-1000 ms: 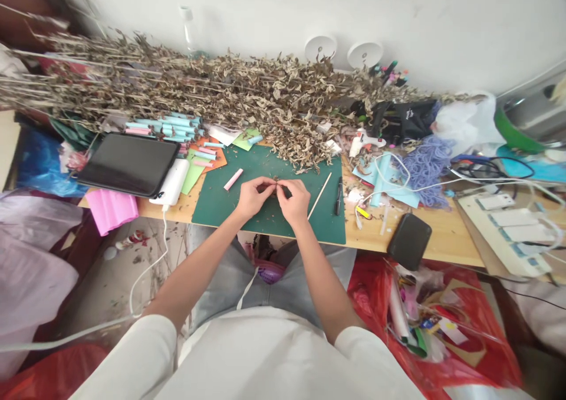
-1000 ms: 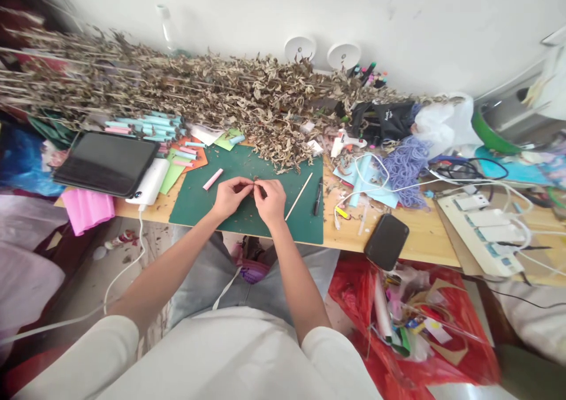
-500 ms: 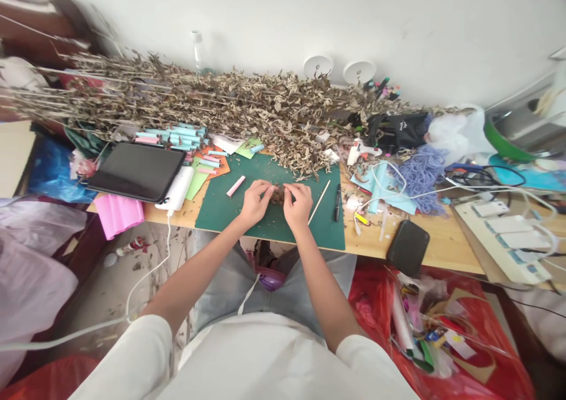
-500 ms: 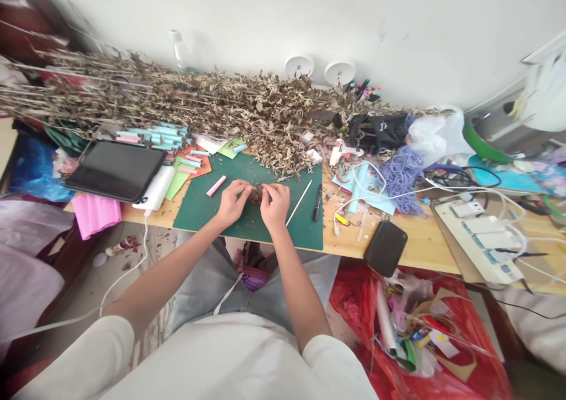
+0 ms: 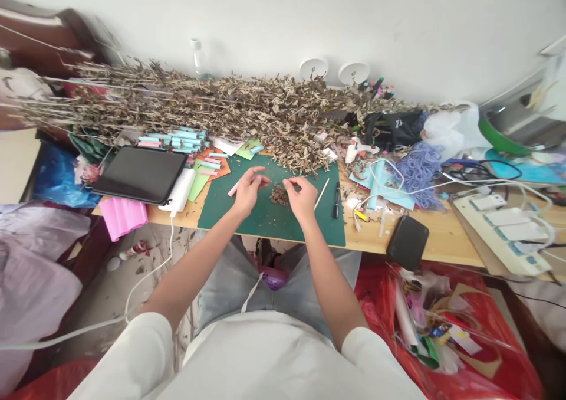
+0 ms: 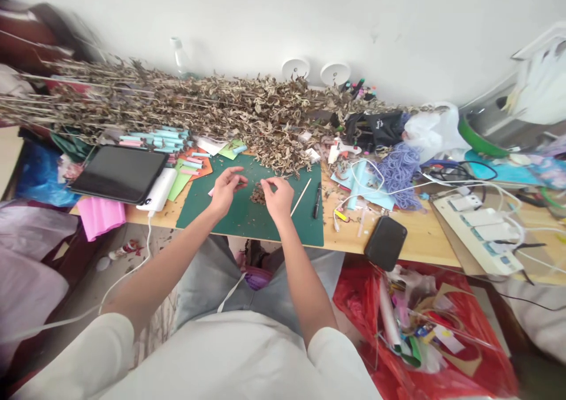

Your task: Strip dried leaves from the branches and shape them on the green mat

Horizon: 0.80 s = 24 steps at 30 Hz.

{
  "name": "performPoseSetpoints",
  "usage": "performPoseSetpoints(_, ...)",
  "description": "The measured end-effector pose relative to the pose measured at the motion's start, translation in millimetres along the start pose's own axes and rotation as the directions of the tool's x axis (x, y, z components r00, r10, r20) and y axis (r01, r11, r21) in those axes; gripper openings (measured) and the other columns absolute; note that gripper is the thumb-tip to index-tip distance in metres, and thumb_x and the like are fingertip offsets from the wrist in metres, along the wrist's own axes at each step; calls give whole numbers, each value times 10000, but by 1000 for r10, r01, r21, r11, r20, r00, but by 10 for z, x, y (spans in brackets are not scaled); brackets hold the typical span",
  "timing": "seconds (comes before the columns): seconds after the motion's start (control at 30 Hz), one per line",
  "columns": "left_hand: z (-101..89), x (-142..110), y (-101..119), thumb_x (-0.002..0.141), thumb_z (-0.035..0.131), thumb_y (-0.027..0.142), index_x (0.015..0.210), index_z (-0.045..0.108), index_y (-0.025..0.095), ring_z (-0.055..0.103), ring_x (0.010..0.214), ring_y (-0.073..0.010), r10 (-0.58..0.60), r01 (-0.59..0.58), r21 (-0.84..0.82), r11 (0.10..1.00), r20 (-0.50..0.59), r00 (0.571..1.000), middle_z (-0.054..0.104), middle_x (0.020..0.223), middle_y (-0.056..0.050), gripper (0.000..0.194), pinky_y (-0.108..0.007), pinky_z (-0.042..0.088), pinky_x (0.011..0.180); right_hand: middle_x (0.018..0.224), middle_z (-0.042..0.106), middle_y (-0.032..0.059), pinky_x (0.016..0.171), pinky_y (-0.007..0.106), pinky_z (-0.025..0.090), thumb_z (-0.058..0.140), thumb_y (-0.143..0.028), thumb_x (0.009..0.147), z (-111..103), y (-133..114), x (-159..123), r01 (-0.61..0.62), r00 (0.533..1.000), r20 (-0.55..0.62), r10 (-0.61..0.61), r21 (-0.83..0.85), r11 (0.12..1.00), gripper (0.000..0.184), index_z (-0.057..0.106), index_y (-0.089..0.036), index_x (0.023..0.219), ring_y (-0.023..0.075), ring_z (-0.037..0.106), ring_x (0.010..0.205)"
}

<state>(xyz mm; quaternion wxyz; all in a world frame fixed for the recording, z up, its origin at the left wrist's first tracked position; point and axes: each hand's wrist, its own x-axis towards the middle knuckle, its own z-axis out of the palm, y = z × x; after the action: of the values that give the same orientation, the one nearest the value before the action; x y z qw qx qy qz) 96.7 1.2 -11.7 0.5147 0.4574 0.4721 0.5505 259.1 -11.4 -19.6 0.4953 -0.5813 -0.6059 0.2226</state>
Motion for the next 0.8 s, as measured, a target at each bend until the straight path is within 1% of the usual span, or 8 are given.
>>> performPoseSetpoints(0.17, 51, -75, 146, 952, 471, 460, 1100, 635, 147, 679, 1091, -244, -233, 242, -308, 920, 67, 970, 702, 1165, -148, 383, -413, 500, 1010, 785, 688, 19, 705, 268, 487, 577, -272, 853, -17, -52, -34, -54, 996, 73, 59, -59, 997, 121, 670, -195, 845, 158, 615, 680)
performPoseSetpoints(0.27, 78, -109, 221, 981, 342, 539, 1189, 602, 187, 607, 1237, -261, -248, 259, -408, 875, 82, 965, 626, 1337, -131, 485, -437, 471, 1058, 872, 713, 62, 777, 286, 478, 488, -306, 940, -36, -81, -90, 32, 991, 134, -3, -210, 977, 255, 711, -195, 886, 183, 646, 789)
performPoseSetpoints(0.37, 97, -117, 263, 985, 316, 557, 1258, 575, 185, 574, 1281, -261, -229, 242, -382, 892, 80, 970, 630, 1335, -134, 529, -445, 424, 1102, 864, 704, 110, 818, 334, 464, 378, -408, 1006, -77, -132, -87, 65, 975, 221, 30, -411, 910, 444, 745, -185, 894, 233, 648, 881)
performPoseSetpoints(0.43, 116, -113, 280, 986, 318, 564, 1354, 508, 220, 555, 1304, -247, -193, 202, -364, 909, 61, 979, 640, 1323, -114, 538, -447, 398, 1119, 969, 698, 138, 875, 381, 465, 359, -424, 1010, -107, -180, -67, 78, 972, 231, 35, -460, 884, 452, 741, -183, 1025, 269, 628, 991)
performPoseSetpoints(0.53, 180, -105, 303, 979, 240, 633, 1489, 324, 323, 492, 1366, -220, -160, 168, -402, 900, 55, 986, 585, 1400, -67, 603, -445, 386, 1126, 1304, 609, 151, 1036, 438, 429, 330, -433, 1012, -125, -301, -76, 83, 983, 184, -18, -354, 932, 490, 541, -188, 1380, 286, 528, 1244)
performPoseSetpoints(0.67, 332, -81, 347, 943, 92, 707, 1544, 173, 329, 450, 1396, -248, -197, 211, -471, 856, 79, 977, 491, 1485, -81, 715, -481, 426, 1082, 1632, 231, 71, 1191, 482, 290, 214, -505, 1018, -45, -497, -176, 252, 951, 233, -205, -197, 947, 637, 43, -262, 1582, 241, 207, 1511)
performPoseSetpoints(0.73, 397, -46, 366, 941, 52, 703, 1541, 187, 344, 466, 1380, -275, -182, 212, -445, 870, 110, 977, 454, 1511, -72, 712, -510, 455, 1044, 1658, 146, 1, 1210, 546, 223, 202, -548, 1009, 13, -532, -205, 337, 898, 365, -246, -209, 918, 619, 29, -357, 1571, 253, 116, 1536)
performPoseSetpoints(0.8, 432, 2, 362, 946, 34, 686, 1529, 240, 354, 459, 1383, -288, -111, 151, -329, 932, 137, 984, 432, 1526, -64, 702, -516, 454, 1040, 1666, 97, 11, 1191, 649, 152, 231, -586, 994, 43, -525, -192, 261, 920, 367, -137, -314, 913, 633, 74, -369, 1568, 319, 40, 1541)
